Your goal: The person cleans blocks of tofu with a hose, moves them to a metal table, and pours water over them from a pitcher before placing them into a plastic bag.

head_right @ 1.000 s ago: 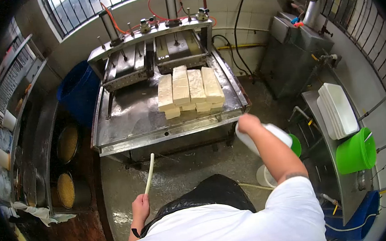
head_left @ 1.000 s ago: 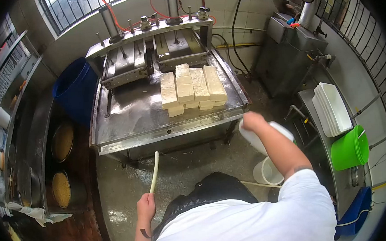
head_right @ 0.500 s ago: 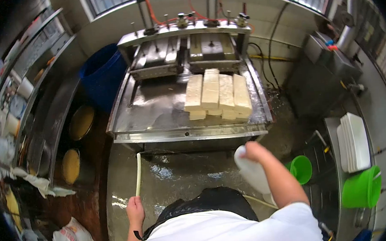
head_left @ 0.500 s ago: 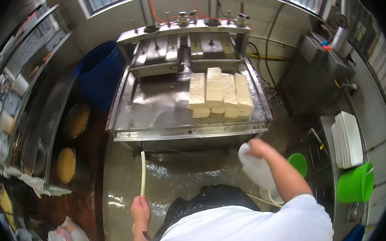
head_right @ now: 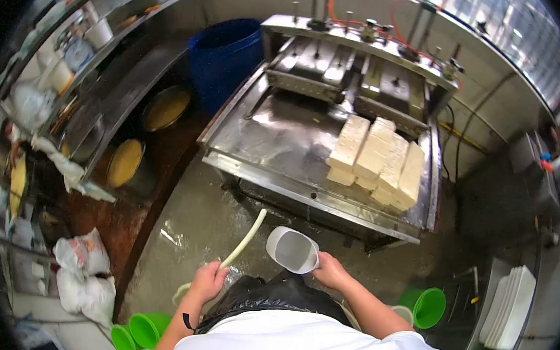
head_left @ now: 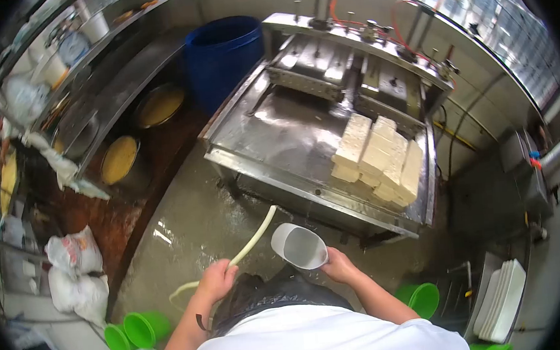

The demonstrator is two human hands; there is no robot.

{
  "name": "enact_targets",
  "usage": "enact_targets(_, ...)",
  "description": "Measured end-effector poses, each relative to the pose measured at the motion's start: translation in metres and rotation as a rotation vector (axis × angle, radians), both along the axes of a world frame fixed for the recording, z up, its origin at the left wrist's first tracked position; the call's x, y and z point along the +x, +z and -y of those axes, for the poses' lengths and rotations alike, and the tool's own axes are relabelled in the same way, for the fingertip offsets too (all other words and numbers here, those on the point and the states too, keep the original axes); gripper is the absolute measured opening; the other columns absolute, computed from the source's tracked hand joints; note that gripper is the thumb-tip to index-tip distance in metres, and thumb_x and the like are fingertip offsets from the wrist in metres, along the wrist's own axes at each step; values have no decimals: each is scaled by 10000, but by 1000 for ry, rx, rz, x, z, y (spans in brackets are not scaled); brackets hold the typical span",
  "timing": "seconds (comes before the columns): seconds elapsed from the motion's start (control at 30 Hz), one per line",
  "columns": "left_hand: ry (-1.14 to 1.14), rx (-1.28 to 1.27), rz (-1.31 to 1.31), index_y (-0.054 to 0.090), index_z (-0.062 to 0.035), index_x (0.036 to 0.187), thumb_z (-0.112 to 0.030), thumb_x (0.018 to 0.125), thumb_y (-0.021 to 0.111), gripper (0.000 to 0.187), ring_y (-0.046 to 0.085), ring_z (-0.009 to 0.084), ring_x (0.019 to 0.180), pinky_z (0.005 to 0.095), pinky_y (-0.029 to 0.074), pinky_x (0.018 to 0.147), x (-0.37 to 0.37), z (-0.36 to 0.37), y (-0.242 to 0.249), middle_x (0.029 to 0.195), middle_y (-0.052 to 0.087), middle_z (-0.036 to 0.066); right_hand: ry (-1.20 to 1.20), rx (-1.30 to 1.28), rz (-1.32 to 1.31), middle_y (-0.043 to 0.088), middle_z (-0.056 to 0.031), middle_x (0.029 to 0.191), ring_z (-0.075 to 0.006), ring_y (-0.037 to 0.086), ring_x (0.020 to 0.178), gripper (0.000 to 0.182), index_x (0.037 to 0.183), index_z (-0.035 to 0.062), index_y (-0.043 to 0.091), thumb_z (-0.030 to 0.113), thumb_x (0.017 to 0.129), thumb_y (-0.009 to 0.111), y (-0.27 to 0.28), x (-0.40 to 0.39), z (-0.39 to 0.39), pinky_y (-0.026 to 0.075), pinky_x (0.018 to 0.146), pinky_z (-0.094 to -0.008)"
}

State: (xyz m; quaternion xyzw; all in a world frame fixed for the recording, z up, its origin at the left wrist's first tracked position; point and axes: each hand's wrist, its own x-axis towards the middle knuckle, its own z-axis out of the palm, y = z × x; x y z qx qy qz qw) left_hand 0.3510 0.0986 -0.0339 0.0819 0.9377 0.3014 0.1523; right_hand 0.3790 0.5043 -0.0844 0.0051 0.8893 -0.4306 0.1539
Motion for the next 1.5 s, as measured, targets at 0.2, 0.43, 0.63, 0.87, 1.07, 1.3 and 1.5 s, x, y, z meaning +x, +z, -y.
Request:
enact_targets(0.2, 252, 17, -94, 650, -37, 1080, -366, 1081, 605, 332, 670, 513, 1002, 594, 524, 849, -18, 23, 6, 1006, 712, 276, 164, 73, 131, 744, -248, 1223, -459, 688, 1194, 411, 1281, 49, 683, 237, 925, 763, 15, -43, 39, 553, 999, -513)
enact_targets(0.43, 498, -13, -89, 648, -66, 1092, -420, 1086, 599, 357, 686, 529, 898, 613, 524, 777, -78, 112, -28, 901, 725, 256, 102, -37, -25, 786, -228, 1092, -402, 770, 1071, 408, 1295, 16, 654, 281, 994, 731, 25, -125, 115, 601, 891, -501)
enact_targets(0.63, 497, -8, -4, 666, -74, 1078, -459, 1087, 584, 394, 701, 507, 905, 605, 528, 791, -130, 173, -30, 912, 735, 249, -358, -534, -242, 751, -130, 1110, -199, 771, 850, 306, 1378, 26, 592, 188, 1119, 617, 204, -322, 162, 650, 655, -318)
enact_targets(0.87, 285, 123, 81, 682, -81, 1102, -457, 1076, 605, 385, 715, 470, 957, 562, 551, 818, -186, 204, -42, 987, 747, 225, -62, -281, -522, 721, -121, 1273, -196, 727, 1070, 427, 1483, 72, 599, 253, 1102, 665, 215, -399, 213, 600, 970, -353)
enact_targets(1.07, 125, 229, 181, 710, -61, 1029, -509, 1032, 681, 449, 730, 406, 829, 508, 556, 750, -219, 205, -25, 871, 747, 189, -264, -267, 147, 756, -114, 1114, -211, 729, 924, 344, 1284, 29, 716, 309, 1085, 697, 80, -336, 239, 609, 867, -396)
enact_targets(1.3, -289, 220, 365, 749, -62, 923, -559, 1000, 724, 503, 647, 280, 672, 428, 515, 657, -241, 179, 8, 740, 694, 149, -617, -905, 589, 708, -82, 1034, -258, 739, 950, 272, 1270, 73, 676, 254, 1069, 704, 15, -308, 184, 609, 823, -433)
enact_targets(1.5, -395, 117, 280, 750, -59, 903, -581, 1010, 698, 535, 671, 330, 681, 455, 528, 662, -271, 139, 36, 762, 709, 175, -501, -1016, 526, 699, -98, 977, -175, 664, 738, 120, 1179, 12, 636, 42, 1089, 563, 17, -309, 179, 574, 664, -310)
